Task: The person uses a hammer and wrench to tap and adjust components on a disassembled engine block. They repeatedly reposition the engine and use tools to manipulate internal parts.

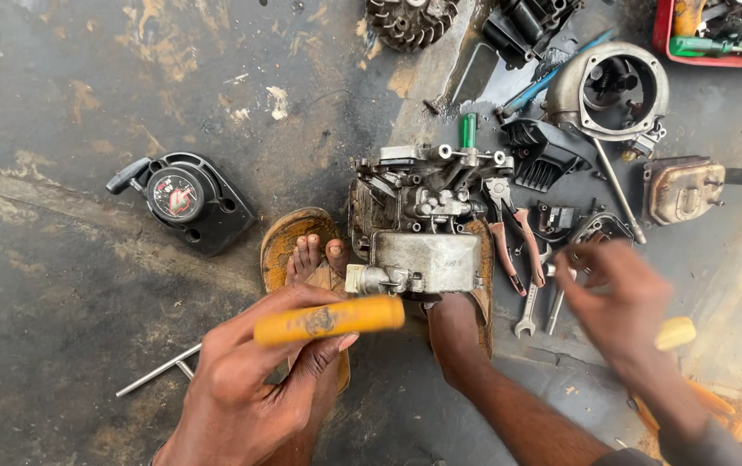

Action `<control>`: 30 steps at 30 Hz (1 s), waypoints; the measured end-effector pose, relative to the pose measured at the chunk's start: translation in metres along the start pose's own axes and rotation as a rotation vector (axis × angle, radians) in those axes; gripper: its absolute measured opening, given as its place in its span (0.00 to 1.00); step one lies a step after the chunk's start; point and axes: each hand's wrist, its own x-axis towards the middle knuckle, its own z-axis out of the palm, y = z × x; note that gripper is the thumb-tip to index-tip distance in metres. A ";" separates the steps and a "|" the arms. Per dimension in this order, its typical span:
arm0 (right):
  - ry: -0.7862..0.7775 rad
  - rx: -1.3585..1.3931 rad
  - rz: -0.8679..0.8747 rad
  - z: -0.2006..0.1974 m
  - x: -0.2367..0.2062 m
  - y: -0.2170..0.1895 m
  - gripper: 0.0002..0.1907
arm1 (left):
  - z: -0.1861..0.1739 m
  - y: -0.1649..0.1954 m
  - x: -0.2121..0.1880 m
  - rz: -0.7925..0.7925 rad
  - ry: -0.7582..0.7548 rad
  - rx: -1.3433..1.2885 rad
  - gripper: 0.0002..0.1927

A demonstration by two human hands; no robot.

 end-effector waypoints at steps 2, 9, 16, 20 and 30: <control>-0.066 -0.116 -0.084 0.005 -0.005 0.017 0.07 | 0.008 0.014 0.002 0.017 -0.020 -0.033 0.14; -0.233 -0.244 -0.235 -0.011 -0.003 0.025 0.09 | 0.018 0.058 0.004 -0.060 -0.098 -0.044 0.17; -0.157 0.604 0.240 -0.100 0.037 -0.060 0.18 | 0.021 0.063 0.038 0.211 -0.156 0.043 0.11; -0.417 1.022 0.021 -0.143 0.046 -0.135 0.28 | 0.024 0.076 0.045 0.335 -0.214 0.137 0.19; -0.471 0.253 -0.204 -0.149 0.093 -0.160 0.26 | 0.018 0.080 0.094 0.275 -0.301 0.119 0.14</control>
